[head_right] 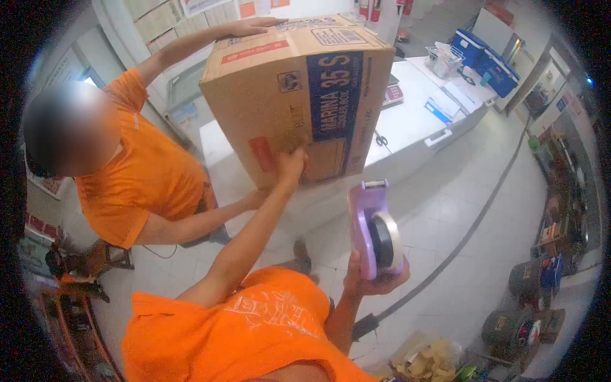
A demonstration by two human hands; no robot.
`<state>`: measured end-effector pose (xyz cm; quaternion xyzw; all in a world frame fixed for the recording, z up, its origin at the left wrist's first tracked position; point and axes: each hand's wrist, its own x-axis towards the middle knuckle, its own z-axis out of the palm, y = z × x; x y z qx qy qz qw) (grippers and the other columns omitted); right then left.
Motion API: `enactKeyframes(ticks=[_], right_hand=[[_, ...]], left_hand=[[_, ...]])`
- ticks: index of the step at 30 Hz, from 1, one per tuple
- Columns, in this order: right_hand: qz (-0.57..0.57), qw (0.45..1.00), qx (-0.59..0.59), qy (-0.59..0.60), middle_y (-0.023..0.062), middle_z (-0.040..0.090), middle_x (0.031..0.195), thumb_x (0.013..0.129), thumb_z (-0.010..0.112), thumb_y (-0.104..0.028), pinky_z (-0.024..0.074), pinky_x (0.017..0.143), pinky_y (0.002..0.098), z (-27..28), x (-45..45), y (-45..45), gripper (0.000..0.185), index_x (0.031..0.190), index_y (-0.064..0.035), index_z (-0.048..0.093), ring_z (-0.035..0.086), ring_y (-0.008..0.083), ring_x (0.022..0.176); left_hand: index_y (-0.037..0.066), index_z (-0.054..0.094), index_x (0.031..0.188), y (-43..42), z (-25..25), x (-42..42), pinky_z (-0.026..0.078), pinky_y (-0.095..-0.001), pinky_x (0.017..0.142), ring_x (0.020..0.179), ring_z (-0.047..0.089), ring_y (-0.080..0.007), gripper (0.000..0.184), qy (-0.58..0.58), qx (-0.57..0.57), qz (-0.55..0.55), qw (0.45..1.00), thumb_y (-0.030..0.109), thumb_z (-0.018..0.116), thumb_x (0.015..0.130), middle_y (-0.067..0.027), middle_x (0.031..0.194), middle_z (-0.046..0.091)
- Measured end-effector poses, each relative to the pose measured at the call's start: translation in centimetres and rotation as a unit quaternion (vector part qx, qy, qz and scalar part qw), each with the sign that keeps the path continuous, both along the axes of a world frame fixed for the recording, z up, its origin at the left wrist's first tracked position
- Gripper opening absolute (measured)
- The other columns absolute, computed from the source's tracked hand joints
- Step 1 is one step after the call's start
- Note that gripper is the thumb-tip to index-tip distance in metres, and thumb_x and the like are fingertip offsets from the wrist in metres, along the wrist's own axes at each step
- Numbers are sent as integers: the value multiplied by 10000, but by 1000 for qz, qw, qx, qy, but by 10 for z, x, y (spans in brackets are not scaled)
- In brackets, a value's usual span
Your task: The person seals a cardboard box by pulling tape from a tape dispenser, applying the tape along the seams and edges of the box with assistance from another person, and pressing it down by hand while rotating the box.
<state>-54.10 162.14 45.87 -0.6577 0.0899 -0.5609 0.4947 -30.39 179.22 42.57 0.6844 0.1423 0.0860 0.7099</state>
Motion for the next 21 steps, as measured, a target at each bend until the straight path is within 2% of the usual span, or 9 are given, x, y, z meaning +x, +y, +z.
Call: enactKeyframes(ticks=[2, 4, 6, 9, 12, 14, 15, 16, 21], right_hand=[[13, 1000, 13, -1, 130, 520, 1156, 713, 849, -224, 480, 945, 394, 2, -4, -5, 699, 1243, -35, 436, 553, 245, 1057], [9, 1000, 14, 20, 132, 525, 1164, 716, 842, -202, 482, 949, 395, -2, -11, -11, 689, 1248, -34, 439, 558, 244, 1057], [0, 999, 27, 23, 125, 534, 1164, 718, 839, -199, 477, 958, 388, 0, -12, -12, 684, 1253, -38, 445, 559, 237, 1072], [-2, 999, 41, 22, 110, 539, 1164, 714, 844, -204, 469, 963, 377, 4, -15, -10, 687, 1253, -46, 448, 546, 231, 1098], [-6, 1000, 29, 9, 106, 540, 1172, 715, 847, -218, 479, 954, 380, -8, -22, -16, 693, 1256, -48, 448, 548, 231, 1094], [-9, 999, 37, 25, 108, 536, 1181, 719, 845, -232, 480, 952, 382, -7, -25, -19, 705, 1269, -46, 445, 546, 231, 1093], [-10, 998, 39, 40, 108, 534, 1185, 720, 844, -239, 481, 951, 383, -6, -31, -22, 711, 1275, -45, 443, 545, 231, 1093], [-19, 998, 34, 46, 109, 531, 1186, 720, 842, -244, 481, 948, 383, -3, -28, -25, 720, 1283, -43, 440, 545, 231, 1092], [7, 993, 108, 51, 116, 522, 1193, 725, 808, -240, 492, 950, 389, -7, -26, -31, 735, 1317, -28, 429, 556, 239, 1085]], left_hand=[[-14, 669, 1011, 3, 41, -15, 553, -396, 681, 771, 705, -261, 303, -165, 278, -30, 946, 261, 733, 902, -144, 1061, 697], [-26, 626, 1197, 4, 111, -13, 427, -502, 1063, 1224, 593, -339, 405, -433, 469, 96, 764, 241, 683, 899, -190, 1331, 599], [-31, 513, 1390, 9, 153, 5, 192, -512, 1222, 1472, 314, -354, 585, -446, 533, 133, 707, 291, 627, 916, -196, 1504, 462], [-34, 373, 1505, 49, 132, 79, 184, -521, 1225, 1475, 305, -365, 719, -356, 622, 134, 684, 345, 589, 933, -199, 1578, 363], [-1, 538, 1398, 75, 95, 72, 267, -492, 1197, 1445, 367, -354, 577, -341, 655, 51, 673, 371, 598, 961, -213, 1485, 485], [27, 684, 1231, 59, 89, 19, 430, -446, 1070, 1273, 571, -327, 431, -45, 504, -199, 839, 366, 588, 983, -219, 1277, 653], [44, 752, 1079, 42, 100, -26, 526, -399, 904, 1003, 711, -284, 369, 10, 422, -272, 865, 368, 606, 980, -180, 1029, 747], [40, 742, 1095, 38, 75, -51, 544, -367, 873, 854, 736, -224, 367, -88, 366, -301, 876, 366, 646, 957, -137, 913, 762], [25, 681, 1188, -5, 20, -135, 555, -362, 881, 1003, 718, -242, 373, -124, 150, -376, 906, 270, 722, 910, -146, 1176, 713]])
